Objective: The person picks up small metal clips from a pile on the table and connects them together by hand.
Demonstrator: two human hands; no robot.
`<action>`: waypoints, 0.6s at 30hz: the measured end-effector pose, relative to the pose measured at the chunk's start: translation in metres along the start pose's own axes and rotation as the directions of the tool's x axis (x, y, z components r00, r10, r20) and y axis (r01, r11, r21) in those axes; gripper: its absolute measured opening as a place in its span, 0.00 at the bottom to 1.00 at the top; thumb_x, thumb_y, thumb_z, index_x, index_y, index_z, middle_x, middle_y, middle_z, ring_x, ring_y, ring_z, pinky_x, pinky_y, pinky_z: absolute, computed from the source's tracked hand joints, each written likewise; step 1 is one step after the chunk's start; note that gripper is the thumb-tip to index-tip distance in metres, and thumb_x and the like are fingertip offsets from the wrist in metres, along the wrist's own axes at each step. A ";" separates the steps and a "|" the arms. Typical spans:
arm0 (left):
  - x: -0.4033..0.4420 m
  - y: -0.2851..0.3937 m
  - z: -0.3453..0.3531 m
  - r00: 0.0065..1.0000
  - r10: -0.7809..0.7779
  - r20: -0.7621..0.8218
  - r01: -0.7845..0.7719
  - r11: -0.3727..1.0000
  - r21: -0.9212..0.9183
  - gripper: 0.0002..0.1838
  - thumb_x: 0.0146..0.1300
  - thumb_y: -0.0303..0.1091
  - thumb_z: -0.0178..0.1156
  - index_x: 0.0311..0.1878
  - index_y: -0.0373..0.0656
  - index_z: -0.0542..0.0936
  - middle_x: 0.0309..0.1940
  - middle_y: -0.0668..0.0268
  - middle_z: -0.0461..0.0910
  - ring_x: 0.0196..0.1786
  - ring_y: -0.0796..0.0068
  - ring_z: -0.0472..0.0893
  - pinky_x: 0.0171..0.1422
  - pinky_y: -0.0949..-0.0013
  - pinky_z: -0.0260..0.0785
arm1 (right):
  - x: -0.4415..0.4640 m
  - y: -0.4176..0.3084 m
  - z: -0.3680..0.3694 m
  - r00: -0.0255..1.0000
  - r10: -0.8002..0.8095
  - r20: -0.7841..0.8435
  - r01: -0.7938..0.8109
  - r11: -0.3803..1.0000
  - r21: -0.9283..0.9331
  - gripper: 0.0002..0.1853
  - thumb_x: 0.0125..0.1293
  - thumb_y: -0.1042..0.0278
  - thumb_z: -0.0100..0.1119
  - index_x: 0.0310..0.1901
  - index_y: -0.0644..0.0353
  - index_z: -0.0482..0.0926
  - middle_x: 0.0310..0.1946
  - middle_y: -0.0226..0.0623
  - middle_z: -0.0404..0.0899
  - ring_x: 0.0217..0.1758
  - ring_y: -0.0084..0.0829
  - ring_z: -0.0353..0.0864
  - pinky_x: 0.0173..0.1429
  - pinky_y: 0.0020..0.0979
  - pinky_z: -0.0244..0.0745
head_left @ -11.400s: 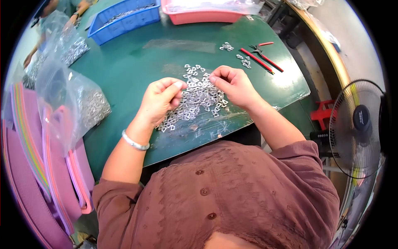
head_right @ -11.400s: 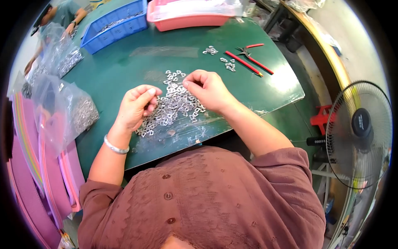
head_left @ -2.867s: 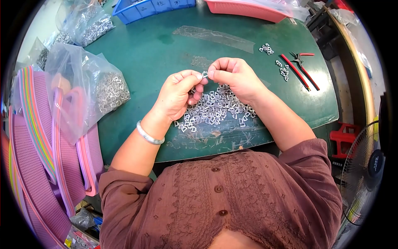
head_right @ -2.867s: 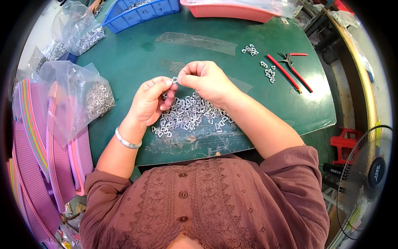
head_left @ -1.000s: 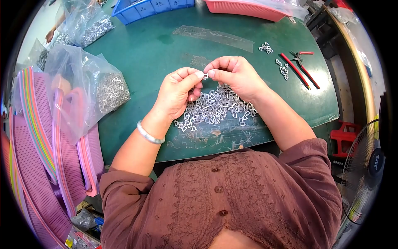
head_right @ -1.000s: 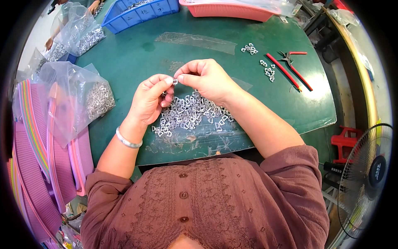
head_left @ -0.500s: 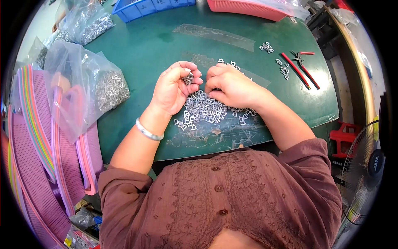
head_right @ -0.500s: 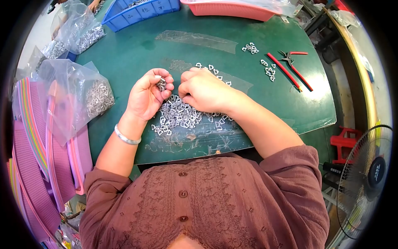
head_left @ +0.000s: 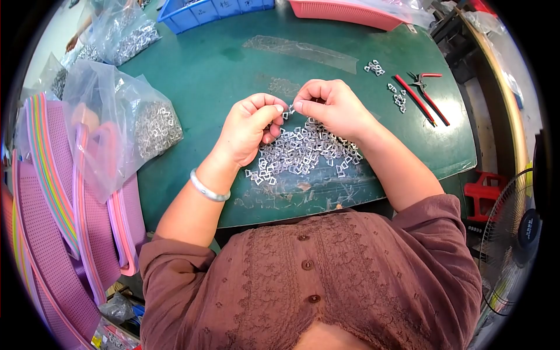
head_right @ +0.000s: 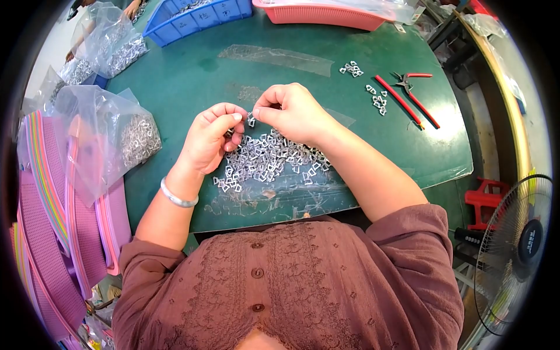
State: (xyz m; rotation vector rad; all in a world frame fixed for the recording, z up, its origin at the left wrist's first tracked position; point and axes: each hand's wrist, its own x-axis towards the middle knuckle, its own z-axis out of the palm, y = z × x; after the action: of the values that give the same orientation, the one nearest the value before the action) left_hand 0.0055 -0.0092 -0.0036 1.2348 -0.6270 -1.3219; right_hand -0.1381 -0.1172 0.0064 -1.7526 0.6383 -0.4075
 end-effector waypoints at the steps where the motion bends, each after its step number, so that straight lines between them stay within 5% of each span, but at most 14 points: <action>1: 0.000 0.000 0.000 1.000 -0.002 0.004 0.002 1.000 0.001 0.04 0.57 0.30 0.53 0.34 0.41 0.75 0.21 0.71 0.72 0.19 0.85 0.67 0.19 0.84 0.55 | -0.001 -0.002 0.000 1.000 0.013 -0.007 -0.013 1.000 0.003 0.08 0.54 0.70 0.56 0.30 0.67 0.77 0.22 0.30 0.74 0.26 0.17 0.68 0.30 0.21 0.65; 6: -0.003 0.002 0.004 1.000 -0.024 0.012 0.023 0.998 0.060 0.04 0.58 0.31 0.55 0.32 0.42 0.75 0.20 0.73 0.72 0.19 0.86 0.67 0.19 0.85 0.54 | -0.002 -0.003 0.002 0.999 0.031 -0.026 -0.030 0.999 0.042 0.05 0.56 0.70 0.55 0.29 0.63 0.76 0.20 0.21 0.69 0.24 0.12 0.61 0.28 0.18 0.59; 9: -0.002 -0.001 0.001 0.999 -0.007 0.046 0.007 1.000 0.006 0.04 0.56 0.31 0.57 0.31 0.41 0.76 0.20 0.72 0.73 0.19 0.88 0.69 0.20 0.86 0.59 | -0.002 -0.003 0.001 1.000 0.015 -0.018 -0.014 0.999 0.029 0.10 0.53 0.69 0.56 0.31 0.68 0.77 0.22 0.31 0.75 0.25 0.17 0.69 0.30 0.22 0.67; 18: -0.002 0.000 0.002 1.000 0.002 0.011 -0.002 1.000 0.019 0.04 0.59 0.30 0.54 0.30 0.41 0.75 0.19 0.73 0.71 0.18 0.88 0.66 0.19 0.85 0.53 | 0.000 0.001 -0.001 0.998 0.040 0.058 -0.051 0.981 0.189 0.07 0.57 0.71 0.54 0.32 0.66 0.76 0.27 0.26 0.75 0.31 0.15 0.69 0.39 0.19 0.65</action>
State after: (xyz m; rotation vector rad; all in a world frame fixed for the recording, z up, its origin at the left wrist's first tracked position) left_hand 0.0031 -0.0082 -0.0028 1.2428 -0.6500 -1.3244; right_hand -0.1388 -0.1179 0.0051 -1.5586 0.5806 -0.3763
